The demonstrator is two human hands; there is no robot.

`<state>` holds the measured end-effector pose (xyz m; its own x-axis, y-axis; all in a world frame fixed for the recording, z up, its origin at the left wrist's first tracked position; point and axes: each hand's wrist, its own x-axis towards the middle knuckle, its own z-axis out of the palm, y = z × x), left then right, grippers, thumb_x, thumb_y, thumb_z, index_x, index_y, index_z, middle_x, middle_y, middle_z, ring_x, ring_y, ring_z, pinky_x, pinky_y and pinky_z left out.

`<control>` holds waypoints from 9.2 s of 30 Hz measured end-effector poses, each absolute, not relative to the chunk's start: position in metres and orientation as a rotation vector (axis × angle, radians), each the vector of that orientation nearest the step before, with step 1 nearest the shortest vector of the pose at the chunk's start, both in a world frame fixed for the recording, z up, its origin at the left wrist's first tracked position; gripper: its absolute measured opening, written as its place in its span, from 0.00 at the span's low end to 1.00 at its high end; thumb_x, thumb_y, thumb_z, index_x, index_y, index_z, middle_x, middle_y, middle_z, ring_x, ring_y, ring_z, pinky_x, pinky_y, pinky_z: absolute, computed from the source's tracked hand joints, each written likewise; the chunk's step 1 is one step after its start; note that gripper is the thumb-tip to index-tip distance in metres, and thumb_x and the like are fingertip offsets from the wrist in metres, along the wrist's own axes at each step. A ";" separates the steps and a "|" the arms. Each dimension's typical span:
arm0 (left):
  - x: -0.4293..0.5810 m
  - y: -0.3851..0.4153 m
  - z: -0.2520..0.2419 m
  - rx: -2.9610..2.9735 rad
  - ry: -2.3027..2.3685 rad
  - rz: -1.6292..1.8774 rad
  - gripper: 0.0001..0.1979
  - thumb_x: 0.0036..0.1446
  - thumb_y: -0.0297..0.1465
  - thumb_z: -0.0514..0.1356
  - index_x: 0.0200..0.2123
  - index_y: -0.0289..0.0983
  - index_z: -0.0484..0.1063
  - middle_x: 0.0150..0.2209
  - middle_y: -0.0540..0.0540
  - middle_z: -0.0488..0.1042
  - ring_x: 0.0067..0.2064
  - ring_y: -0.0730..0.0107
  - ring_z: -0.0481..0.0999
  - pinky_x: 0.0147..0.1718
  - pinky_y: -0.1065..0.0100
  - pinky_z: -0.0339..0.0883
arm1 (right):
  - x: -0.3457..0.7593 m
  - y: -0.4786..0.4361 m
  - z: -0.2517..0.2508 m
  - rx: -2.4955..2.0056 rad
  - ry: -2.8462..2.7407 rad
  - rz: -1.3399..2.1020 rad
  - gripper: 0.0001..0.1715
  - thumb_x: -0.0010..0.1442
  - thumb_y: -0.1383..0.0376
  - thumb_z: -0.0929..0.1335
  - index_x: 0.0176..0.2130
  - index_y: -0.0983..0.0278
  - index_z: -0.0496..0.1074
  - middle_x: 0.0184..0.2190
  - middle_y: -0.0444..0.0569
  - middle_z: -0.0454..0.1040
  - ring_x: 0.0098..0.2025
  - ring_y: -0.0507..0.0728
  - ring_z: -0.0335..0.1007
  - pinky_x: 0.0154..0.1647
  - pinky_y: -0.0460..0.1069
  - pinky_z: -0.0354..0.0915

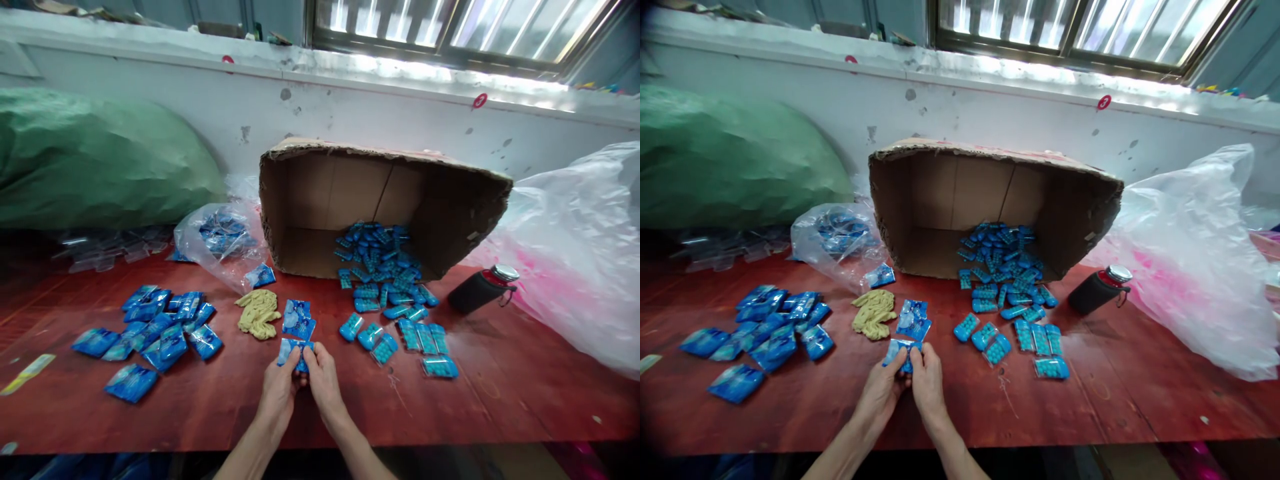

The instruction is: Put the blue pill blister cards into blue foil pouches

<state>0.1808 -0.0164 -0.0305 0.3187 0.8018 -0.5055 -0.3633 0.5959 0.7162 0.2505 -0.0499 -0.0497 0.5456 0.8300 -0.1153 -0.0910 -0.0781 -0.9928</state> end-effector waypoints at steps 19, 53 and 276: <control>0.183 -0.022 -0.027 0.539 1.027 0.780 0.19 0.27 0.39 0.67 0.18 0.34 0.63 0.10 0.58 0.60 0.13 0.81 0.59 0.12 0.76 0.53 | 0.241 -0.051 -0.054 -1.426 -0.521 0.867 0.16 0.53 0.55 0.63 0.23 0.63 0.60 0.16 0.37 0.59 0.17 0.47 0.54 0.15 0.41 0.52; 0.164 -0.019 -0.037 1.076 1.181 0.741 0.17 0.43 0.45 0.58 0.21 0.36 0.64 0.11 0.55 0.61 0.13 0.75 0.61 0.13 0.72 0.55 | 0.245 -0.056 -0.036 -1.337 -0.603 1.066 0.15 0.52 0.55 0.64 0.27 0.65 0.63 0.17 0.38 0.61 0.18 0.47 0.55 0.17 0.42 0.56; 0.157 -0.016 -0.023 0.189 0.905 0.642 0.04 0.53 0.24 0.54 0.30 0.32 0.69 0.28 0.44 0.77 0.29 0.71 0.76 0.32 0.67 0.70 | 0.257 -0.091 -0.015 -1.506 -0.967 0.797 0.09 0.55 0.69 0.63 0.38 0.63 0.68 0.37 0.47 0.72 0.40 0.55 0.67 0.43 0.48 0.62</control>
